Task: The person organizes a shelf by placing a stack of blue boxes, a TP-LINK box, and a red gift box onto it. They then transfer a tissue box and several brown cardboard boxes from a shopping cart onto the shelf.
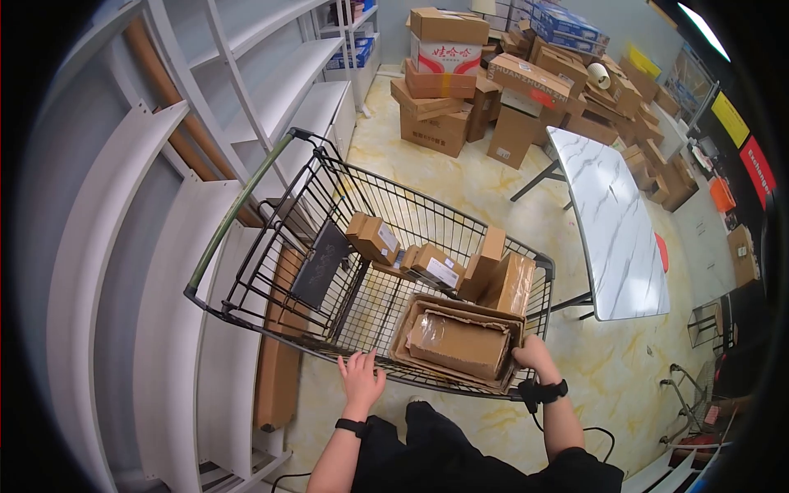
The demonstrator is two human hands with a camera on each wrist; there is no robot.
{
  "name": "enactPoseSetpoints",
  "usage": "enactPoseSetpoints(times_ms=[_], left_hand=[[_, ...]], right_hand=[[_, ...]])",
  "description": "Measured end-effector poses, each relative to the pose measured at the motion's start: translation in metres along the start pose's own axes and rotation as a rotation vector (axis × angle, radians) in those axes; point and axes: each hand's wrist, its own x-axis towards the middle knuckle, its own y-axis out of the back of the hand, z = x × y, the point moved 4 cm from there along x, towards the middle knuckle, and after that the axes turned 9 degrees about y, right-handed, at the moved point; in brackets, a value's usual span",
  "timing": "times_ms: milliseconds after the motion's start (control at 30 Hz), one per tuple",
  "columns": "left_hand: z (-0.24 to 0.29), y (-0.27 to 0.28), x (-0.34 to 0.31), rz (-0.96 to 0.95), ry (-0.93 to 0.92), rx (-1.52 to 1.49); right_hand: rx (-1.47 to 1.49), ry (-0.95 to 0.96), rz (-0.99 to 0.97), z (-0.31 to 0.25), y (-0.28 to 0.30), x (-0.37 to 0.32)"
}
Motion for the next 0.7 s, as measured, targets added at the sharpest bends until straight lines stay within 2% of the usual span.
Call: enactPoseSetpoints(times_ms=[67,133,167,200,267,300,333,367,400,467,533,567,600,667,700], left_hand=[[-0.001,0.003,0.004,0.019,-0.005,-0.031],[-0.009,0.011,0.002,0.030,-0.033,-0.218],[-0.009,0.021,0.002,0.049,-0.035,-0.221],[-0.006,0.037,0.003,0.064,-0.038,-0.266],[0.003,0.079,0.011,0.118,-0.039,-0.302],[0.007,0.104,0.016,0.114,-0.017,-0.523],[-0.006,0.150,0.019,0.167,0.013,-0.732],[-0.010,0.180,0.020,0.210,-0.006,-0.791],[-0.012,0.211,0.015,0.246,-0.043,-0.963],[-0.028,0.268,0.005,0.476,-0.296,-0.960],[-0.070,0.288,-0.009,0.482,-0.302,-0.742],[-0.080,0.310,-0.023,0.590,-0.259,-0.533],[-0.087,0.334,-0.039,0.721,-0.342,-0.302],[-0.103,0.376,-0.074,1.153,-0.420,0.121],[-0.125,0.392,-0.092,1.203,-0.331,0.156]], right_hand=[[0.075,0.077,0.092,-0.023,0.035,-0.021],[0.244,0.184,0.143,-0.045,0.062,-0.042],[0.438,0.226,0.148,-0.066,0.080,-0.061],[0.488,0.249,0.161,-0.086,0.097,-0.081],[0.549,0.351,0.255,-0.111,0.118,-0.107],[0.678,0.442,0.300,-0.133,0.129,-0.125],[0.673,0.544,0.322,-0.172,0.149,-0.154],[0.763,0.672,0.328,-0.193,0.158,-0.166],[0.852,0.737,0.362,-0.216,0.165,-0.182],[0.912,0.834,0.369,-0.256,0.176,-0.203],[0.937,0.965,0.343,-0.307,0.185,-0.225],[0.939,1.029,0.312,-0.333,0.188,-0.234],[0.935,1.092,0.281,-0.358,0.191,-0.244],[1.046,1.154,0.229,-0.412,0.189,-0.263],[1.041,1.188,0.242,-0.440,0.187,-0.278]])
